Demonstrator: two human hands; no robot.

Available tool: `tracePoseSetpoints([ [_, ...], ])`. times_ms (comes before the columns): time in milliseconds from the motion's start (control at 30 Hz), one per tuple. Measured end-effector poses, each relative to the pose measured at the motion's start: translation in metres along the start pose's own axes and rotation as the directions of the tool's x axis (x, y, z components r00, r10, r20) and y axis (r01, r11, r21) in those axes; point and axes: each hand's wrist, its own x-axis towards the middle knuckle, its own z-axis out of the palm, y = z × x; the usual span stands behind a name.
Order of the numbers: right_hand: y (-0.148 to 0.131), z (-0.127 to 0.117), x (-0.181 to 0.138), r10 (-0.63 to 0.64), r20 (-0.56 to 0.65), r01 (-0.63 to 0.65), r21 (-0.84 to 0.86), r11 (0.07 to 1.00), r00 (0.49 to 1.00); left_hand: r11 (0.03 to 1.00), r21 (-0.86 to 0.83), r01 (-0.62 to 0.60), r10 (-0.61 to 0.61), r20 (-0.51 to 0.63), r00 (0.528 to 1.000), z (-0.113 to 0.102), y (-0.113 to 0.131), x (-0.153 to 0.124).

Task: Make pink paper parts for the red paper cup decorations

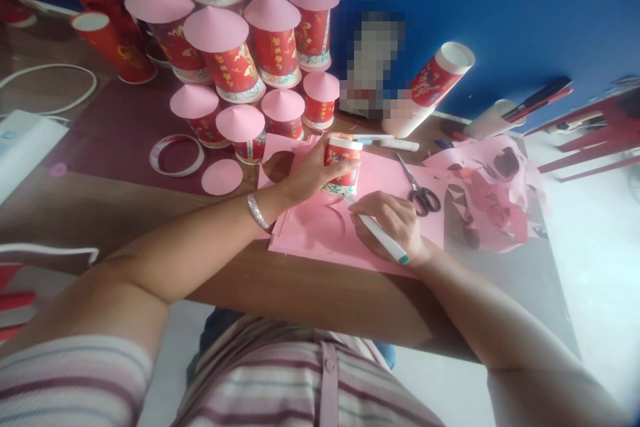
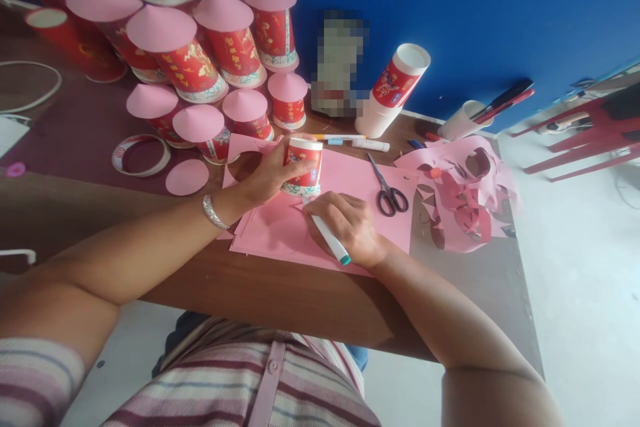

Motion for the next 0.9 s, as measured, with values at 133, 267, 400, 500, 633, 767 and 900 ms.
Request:
tracePoseSetpoints([
  [133,-0.001,-0.001,0.000,0.001,0.015,-0.002,0.006,1.000,1.000,1.000,0.021,0.007,-0.007,0.003,1.000,-0.001,0.000,0.000],
  [267,-0.001,-0.001,0.002,-0.002,0.029,0.002,0.003,1.000,1.000,0.999,0.033,0.000,0.000,0.004,1.000,-0.001,-0.001,0.000],
  [400,-0.001,0.000,0.003,0.005,0.032,-0.005,0.002,1.000,0.999,0.999,0.037,-0.012,0.013,-0.012,1.000,0.000,-0.003,0.000],
  [500,-0.001,0.000,0.003,-0.002,0.032,0.001,0.017,1.000,0.999,0.999,0.037,-0.029,0.030,-0.031,0.999,0.001,-0.006,0.001],
  [633,0.000,0.000,0.004,-0.004,0.029,0.004,0.025,1.000,1.000,0.999,0.027,-0.041,0.042,-0.033,0.999,0.001,-0.010,0.002],
  [767,0.001,-0.002,0.003,0.005,0.027,-0.005,0.012,1.000,1.000,0.999,0.021,-0.036,0.037,-0.026,0.999,0.001,-0.012,0.003],
  [900,0.001,-0.002,0.002,0.012,0.032,-0.012,-0.008,1.000,0.999,1.000,0.020,-0.013,0.013,-0.028,1.000,0.001,-0.011,0.002],
])
